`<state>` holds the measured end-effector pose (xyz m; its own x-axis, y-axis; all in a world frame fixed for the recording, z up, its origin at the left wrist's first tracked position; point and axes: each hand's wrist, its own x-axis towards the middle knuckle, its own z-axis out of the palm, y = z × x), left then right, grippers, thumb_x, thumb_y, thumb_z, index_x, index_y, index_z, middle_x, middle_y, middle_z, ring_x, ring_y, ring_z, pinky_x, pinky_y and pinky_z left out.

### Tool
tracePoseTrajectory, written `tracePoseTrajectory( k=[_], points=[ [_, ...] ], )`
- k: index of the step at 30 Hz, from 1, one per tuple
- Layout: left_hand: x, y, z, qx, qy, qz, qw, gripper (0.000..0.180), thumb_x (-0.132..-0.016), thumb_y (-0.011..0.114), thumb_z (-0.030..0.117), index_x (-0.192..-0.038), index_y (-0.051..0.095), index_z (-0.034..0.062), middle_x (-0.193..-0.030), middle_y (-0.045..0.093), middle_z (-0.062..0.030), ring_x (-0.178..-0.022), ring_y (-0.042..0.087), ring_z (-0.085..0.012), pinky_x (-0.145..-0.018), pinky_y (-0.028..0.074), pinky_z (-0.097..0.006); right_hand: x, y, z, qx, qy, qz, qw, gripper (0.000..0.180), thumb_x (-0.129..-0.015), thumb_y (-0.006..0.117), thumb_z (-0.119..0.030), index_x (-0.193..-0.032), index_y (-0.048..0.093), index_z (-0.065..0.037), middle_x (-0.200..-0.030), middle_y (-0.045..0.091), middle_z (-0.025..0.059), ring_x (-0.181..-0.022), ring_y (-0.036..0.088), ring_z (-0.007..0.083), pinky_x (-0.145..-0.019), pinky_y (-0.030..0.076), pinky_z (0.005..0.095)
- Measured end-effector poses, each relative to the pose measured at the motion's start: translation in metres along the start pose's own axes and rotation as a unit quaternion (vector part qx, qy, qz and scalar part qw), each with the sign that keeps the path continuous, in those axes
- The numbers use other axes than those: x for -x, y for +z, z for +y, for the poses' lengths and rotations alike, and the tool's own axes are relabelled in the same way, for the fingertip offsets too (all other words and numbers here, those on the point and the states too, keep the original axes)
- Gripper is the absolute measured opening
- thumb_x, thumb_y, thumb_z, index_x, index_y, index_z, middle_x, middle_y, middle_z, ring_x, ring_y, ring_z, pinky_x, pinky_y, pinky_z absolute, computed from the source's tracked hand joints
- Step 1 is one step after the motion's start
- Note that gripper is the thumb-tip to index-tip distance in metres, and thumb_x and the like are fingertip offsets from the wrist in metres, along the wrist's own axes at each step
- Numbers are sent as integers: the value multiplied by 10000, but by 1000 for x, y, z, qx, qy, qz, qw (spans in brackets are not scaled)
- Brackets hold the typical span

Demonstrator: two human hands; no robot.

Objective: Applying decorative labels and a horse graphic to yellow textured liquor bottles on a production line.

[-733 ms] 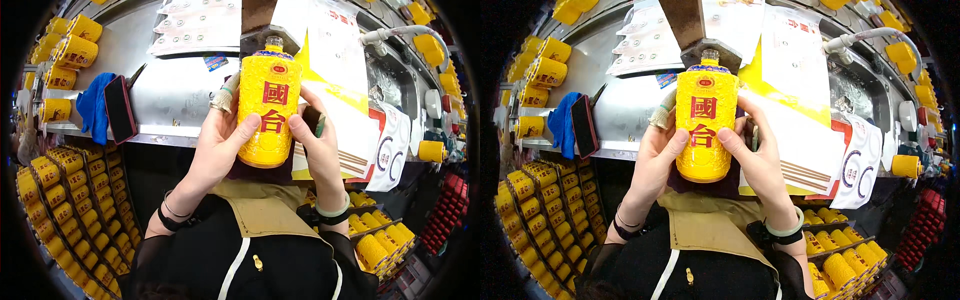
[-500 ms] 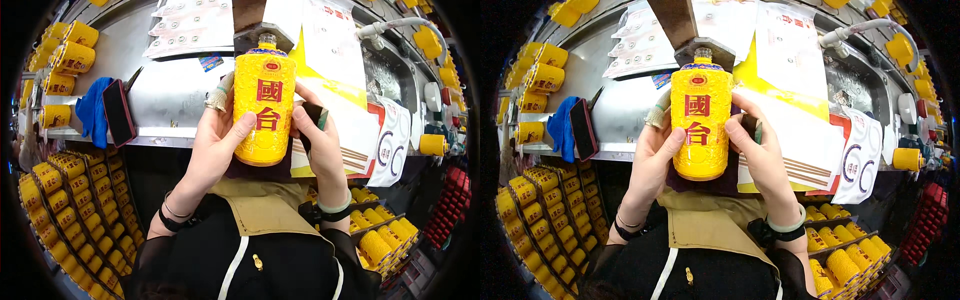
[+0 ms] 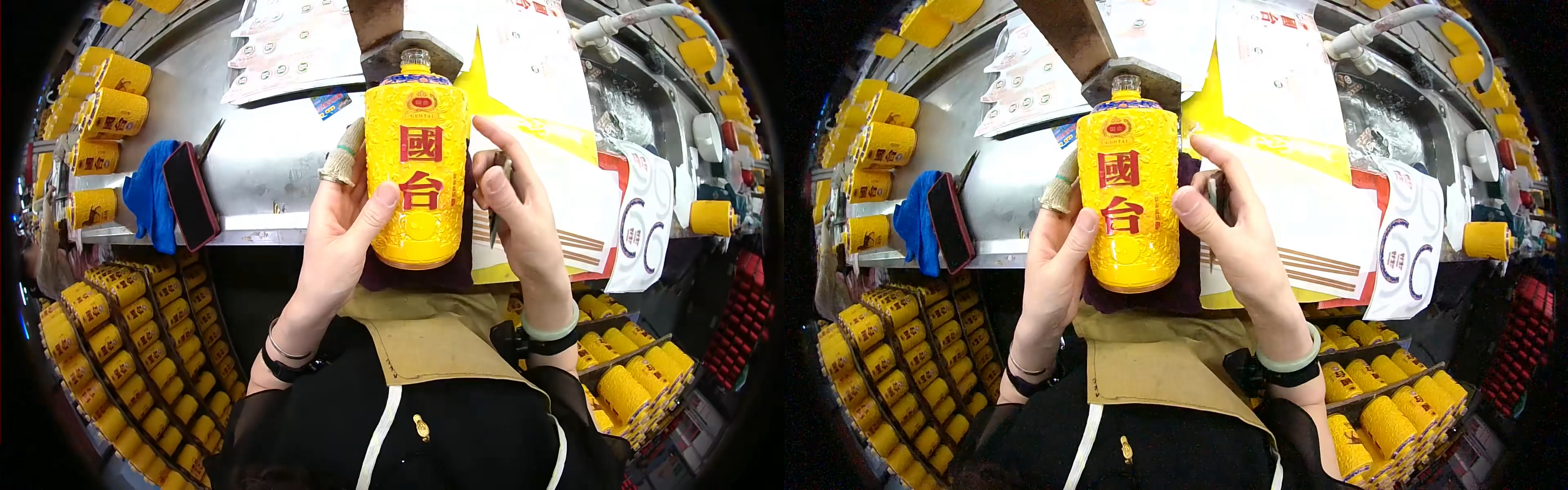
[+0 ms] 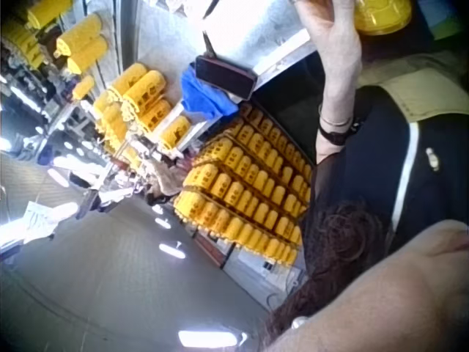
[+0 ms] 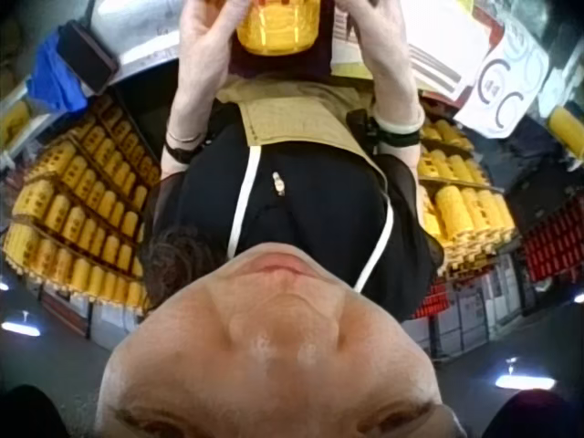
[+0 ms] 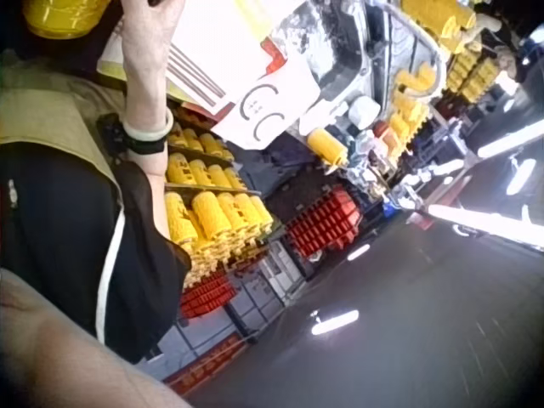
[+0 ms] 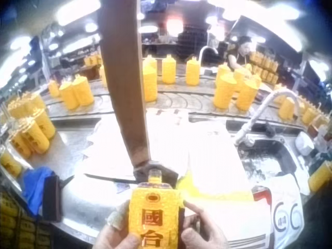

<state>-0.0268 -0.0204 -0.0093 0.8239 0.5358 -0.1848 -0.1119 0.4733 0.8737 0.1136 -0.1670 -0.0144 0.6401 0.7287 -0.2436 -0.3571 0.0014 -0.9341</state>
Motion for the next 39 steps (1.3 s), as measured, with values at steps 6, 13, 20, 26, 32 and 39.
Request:
tracePoseTrajectory(
  k=[6,13,20,26,32,39],
  points=[
    [1,0,2,-13,-4,-5,1000,656,-1047,594,92,-1588,242,-25,-1566,409,-164,-1436,426,-230,-1195,358,-391,6,19,-9,-70,-89,47,992,491,-1062,448,-73,-1527,344,47,-1389,528,144,-1308,518,192,-1136,374,332],
    [1,0,3,-21,4,-8,1000,662,-1046,593,84,-1589,231,-33,-1568,402,-167,-1440,418,-230,-1201,346,-389,2,7,-5,157,-143,113,971,334,-1021,575,3,-1348,525,46,-1203,605,89,-1086,583,135,-986,471,279],
    [-1,0,3,-2,6,-20,1000,660,-1042,592,67,-1584,232,-43,-1562,409,-169,-1448,408,-230,-1206,336,-387,-15,7,-35,330,-247,17,911,403,-975,641,-2,-1374,583,-11,-1059,684,93,-995,647,143,-897,506,275],
    [1,-14,2,40,1,16,999,599,-1117,451,213,-1585,209,-71,-1621,333,-217,-1490,362,-260,-1240,275,-405,-50,4,-65,534,-577,-30,617,284,-809,698,-103,-1091,727,-96,-980,707,13,-859,637,179,-763,503,305],
    [-3,-23,13,-15,33,59,998,624,-1135,312,389,-1563,283,-63,-1599,364,-240,-1489,366,-337,-1250,262,-463,-45,40,-69,551,-466,-173,671,338,-786,778,-122,-1121,744,-114,-897,683,5,-773,584,217,-730,493,349],
    [0,-26,8,-69,63,60,994,675,-1119,251,488,-1566,327,-12,-1567,418,-232,-1451,414,-332,-1239,274,-465,-53,16,-53,524,-643,-142,540,256,-780,692,-188,-1036,710,-196,-992,645,-81,-772,526,114,-740,444,280]
  ],
)
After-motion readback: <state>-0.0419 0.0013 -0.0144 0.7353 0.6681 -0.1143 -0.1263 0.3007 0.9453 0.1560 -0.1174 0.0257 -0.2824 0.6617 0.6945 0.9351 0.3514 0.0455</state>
